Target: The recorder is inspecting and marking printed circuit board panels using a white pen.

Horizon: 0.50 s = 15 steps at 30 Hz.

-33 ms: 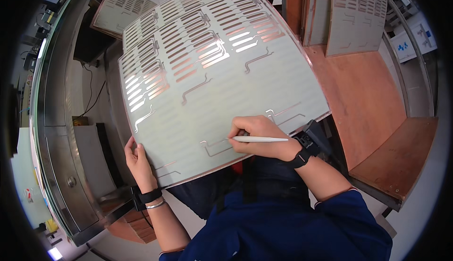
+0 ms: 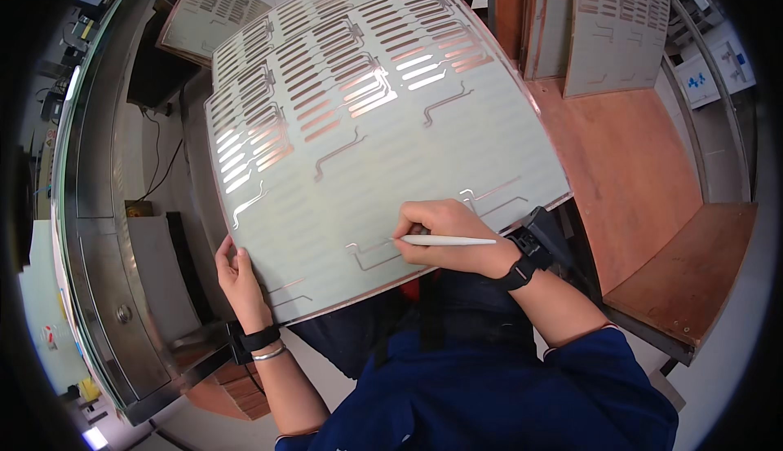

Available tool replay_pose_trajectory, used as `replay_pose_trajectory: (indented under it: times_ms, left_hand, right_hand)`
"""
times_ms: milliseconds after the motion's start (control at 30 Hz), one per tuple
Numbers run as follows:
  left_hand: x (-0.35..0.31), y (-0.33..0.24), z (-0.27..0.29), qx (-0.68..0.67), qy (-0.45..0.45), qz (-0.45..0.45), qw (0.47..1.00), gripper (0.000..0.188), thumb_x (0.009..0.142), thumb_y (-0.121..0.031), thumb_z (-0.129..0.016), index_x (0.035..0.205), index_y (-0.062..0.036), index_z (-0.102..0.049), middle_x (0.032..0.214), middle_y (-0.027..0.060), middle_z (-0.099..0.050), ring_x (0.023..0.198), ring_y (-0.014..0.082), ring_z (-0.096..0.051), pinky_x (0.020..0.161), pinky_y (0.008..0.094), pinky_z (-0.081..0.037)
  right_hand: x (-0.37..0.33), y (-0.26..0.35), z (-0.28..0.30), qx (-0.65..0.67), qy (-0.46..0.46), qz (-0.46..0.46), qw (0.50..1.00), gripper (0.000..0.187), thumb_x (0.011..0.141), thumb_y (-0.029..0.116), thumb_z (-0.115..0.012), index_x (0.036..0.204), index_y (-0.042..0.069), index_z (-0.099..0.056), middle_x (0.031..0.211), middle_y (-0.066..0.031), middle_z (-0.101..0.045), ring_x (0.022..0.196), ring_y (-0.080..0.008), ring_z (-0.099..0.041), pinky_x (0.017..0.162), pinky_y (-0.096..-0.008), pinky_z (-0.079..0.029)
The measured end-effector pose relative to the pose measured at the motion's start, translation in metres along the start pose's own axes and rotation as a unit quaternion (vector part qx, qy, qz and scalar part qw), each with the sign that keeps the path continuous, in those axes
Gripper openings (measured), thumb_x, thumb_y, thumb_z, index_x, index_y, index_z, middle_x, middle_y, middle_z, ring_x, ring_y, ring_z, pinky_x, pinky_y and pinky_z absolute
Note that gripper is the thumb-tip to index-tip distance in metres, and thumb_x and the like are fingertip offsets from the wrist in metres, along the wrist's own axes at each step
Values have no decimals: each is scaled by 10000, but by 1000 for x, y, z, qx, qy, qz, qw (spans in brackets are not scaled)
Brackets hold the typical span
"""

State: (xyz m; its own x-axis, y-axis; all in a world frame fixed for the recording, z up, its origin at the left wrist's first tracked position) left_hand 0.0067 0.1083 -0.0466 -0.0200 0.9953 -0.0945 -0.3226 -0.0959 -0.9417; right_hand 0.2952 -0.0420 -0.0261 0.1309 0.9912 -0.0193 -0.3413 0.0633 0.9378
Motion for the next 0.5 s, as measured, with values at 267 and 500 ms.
replay_pose_trajectory:
  times_ms: [267,500]
  left_hand:
    - [-1,-3,-1,-6,0,3,1000,316,960,-70,-483,1262,20,-457,865,36,-607,758,51,-511,683,197,-406]
    - [-1,-1,-1,-9,11,7,1000,322,962,-69,-476,1269,26,-449,877,44,-604,776,60,-515,714,200,-410]
  right_hand:
    - [3,-2,-3,-9,-5,-11,1000,115,761,70,-702,769,26,-596,676,-52,-623,581,-114,-576,532,-246,-441]
    - [-2,-16,-1,40,-30,-58,997,117,779,52,-695,765,29,-581,686,-5,-599,616,-43,-528,548,-215,-428]
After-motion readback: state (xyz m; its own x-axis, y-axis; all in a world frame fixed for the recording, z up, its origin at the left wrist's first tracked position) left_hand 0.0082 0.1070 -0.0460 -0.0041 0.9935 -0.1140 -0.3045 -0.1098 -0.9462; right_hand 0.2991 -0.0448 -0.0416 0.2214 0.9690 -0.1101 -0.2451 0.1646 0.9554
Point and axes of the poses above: each hand's wrist, its own x-axis towards the middle knuckle, its own z-axis out of the back of the hand, y = z × x, the point moved 10 cm from there along x, towards the middle knuckle
